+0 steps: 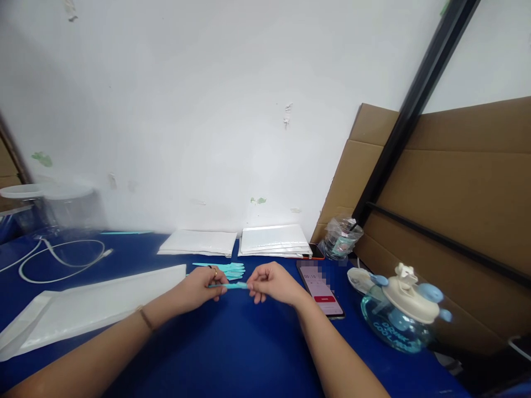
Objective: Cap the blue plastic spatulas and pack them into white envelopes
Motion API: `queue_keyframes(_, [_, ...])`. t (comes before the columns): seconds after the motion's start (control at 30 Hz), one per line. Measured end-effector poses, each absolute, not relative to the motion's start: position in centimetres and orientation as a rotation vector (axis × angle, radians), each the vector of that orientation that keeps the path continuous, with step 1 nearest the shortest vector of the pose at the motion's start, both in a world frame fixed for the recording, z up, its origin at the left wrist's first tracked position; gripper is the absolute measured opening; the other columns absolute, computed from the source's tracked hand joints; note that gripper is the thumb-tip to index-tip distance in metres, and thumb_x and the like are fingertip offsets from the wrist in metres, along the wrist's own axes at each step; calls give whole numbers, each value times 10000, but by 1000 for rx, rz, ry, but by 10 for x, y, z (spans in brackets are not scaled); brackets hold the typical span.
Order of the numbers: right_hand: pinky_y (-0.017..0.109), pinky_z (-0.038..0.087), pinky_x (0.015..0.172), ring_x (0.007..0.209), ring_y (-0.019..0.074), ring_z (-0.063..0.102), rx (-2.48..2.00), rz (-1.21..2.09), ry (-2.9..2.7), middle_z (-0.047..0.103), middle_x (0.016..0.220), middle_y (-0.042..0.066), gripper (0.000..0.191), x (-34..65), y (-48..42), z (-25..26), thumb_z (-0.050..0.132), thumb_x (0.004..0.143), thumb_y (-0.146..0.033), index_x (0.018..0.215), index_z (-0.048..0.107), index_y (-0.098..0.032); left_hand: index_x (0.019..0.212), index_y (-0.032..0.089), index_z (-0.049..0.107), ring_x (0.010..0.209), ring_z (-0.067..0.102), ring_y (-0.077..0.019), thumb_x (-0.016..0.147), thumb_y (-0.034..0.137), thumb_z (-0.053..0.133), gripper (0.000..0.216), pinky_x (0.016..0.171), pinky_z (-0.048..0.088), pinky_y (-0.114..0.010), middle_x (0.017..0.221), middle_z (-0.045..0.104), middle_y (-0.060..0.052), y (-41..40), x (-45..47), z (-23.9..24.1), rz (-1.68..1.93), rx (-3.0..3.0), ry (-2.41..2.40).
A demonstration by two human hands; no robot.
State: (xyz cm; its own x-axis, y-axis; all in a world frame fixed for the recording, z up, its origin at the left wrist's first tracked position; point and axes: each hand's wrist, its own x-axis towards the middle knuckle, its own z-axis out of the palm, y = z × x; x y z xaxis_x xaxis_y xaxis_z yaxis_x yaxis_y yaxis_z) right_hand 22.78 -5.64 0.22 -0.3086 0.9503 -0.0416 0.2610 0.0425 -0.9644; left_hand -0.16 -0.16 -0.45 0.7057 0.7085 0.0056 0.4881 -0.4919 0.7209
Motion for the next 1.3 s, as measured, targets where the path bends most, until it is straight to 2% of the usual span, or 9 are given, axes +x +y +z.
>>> queue_keyframes(0.13, [194, 424, 426, 478, 111, 589, -1390, 1477, -1880, 641, 635, 26, 306, 234, -59, 0, 665, 695, -418, 778, 633, -125, 828, 233, 656, 712, 549, -143, 691, 407, 611, 225, 576, 373, -214, 767, 595, 13, -10, -1, -4, 262, 2377, 847])
queue_keyframes(0.2, [192, 400, 416, 440, 95, 552, -1491, 1406, -1959, 629, 618, 15, 302, 235, -58, -1, 650, 704, -420, 793, 646, -131, 876, 253, 650, 754, 551, -151, 707, 418, 609, 240, 615, 381, -225, 810, 596, 9, -9, -2, -1, 311, 2489, 888])
queue_keyframes(0.3, [204, 372, 469, 490, 97, 531, -1657, 837, -1991, 608, 609, 3, 241, 233, -54, -1, 594, 756, -389, 756, 654, -155, 906, 244, 630, 843, 552, -174, 762, 339, 568, 184, 708, 388, -261, 904, 599, -12, 2, -7, 2, 455, 2648, 1096])
queue_keyframes(0.4, [233, 364, 558, 657, 145, 563, -1842, 238, -1923, 622, 722, 26, 195, 227, -47, -5, 584, 765, -361, 711, 646, -184, 919, 236, 616, 905, 544, -199, 771, 286, 560, 166, 753, 378, -293, 952, 594, -26, 18, -13, -1, 522, 2747, 1256])
queue_keyframes(0.5, [247, 356, 579, 727, 171, 568, -2010, 47, -1885, 610, 854, 50, 170, 220, -41, -12, 607, 745, -363, 747, 644, -197, 880, 237, 616, 890, 548, -199, 778, 286, 552, 131, 731, 375, -296, 926, 597, -22, 29, -17, -8, 494, 2765, 1292])
queue_keyframes(0.7, [226, 367, 620, 730, 144, 556, -1880, 244, -1913, 611, 827, 36, 86, 218, -38, -16, 569, 759, -227, 749, 646, -192, 824, 222, 611, 819, 554, -180, 775, 300, 546, 113, 696, 366, -281, 857, 607, -14, 34, -17, -14, 477, 2695, 1281])
queue_keyframes(0.93, [219, 337, 515, 566, 116, 475, -1559, 665, -1761, 586, 652, 4, 231, 233, -39, -14, 545, 780, -364, 797, 660, -165, 816, 217, 589, 766, 555, -164, 786, 317, 509, 132, 647, 355, -256, 814, 630, -9, 28, -16, -4, 522, 2532, 1201])
queue_keyframes(1.07, [211, 324, 498, 542, 104, 451, -1508, 722, -1709, 568, 632, 0, 261, 236, -39, -15, 560, 770, -391, 806, 657, -151, 810, 219, 594, 761, 554, -160, 777, 326, 516, 136, 644, 349, -249, 807, 628, -6, 27, -16, -3, 504, 2497, 1212])
queue_keyframes(1.3, [222, 368, 547, 596, 122, 503, -1526, 739, -1733, 627, 686, 19, 240, 224, -42, -13, 581, 756, -371, 806, 683, -159, 800, 220, 609, 717, 548, -156, 759, 343, 531, 152, 607, 337, -239, 760, 619, 2, 23, -13, -3, 519, 2486, 1152])
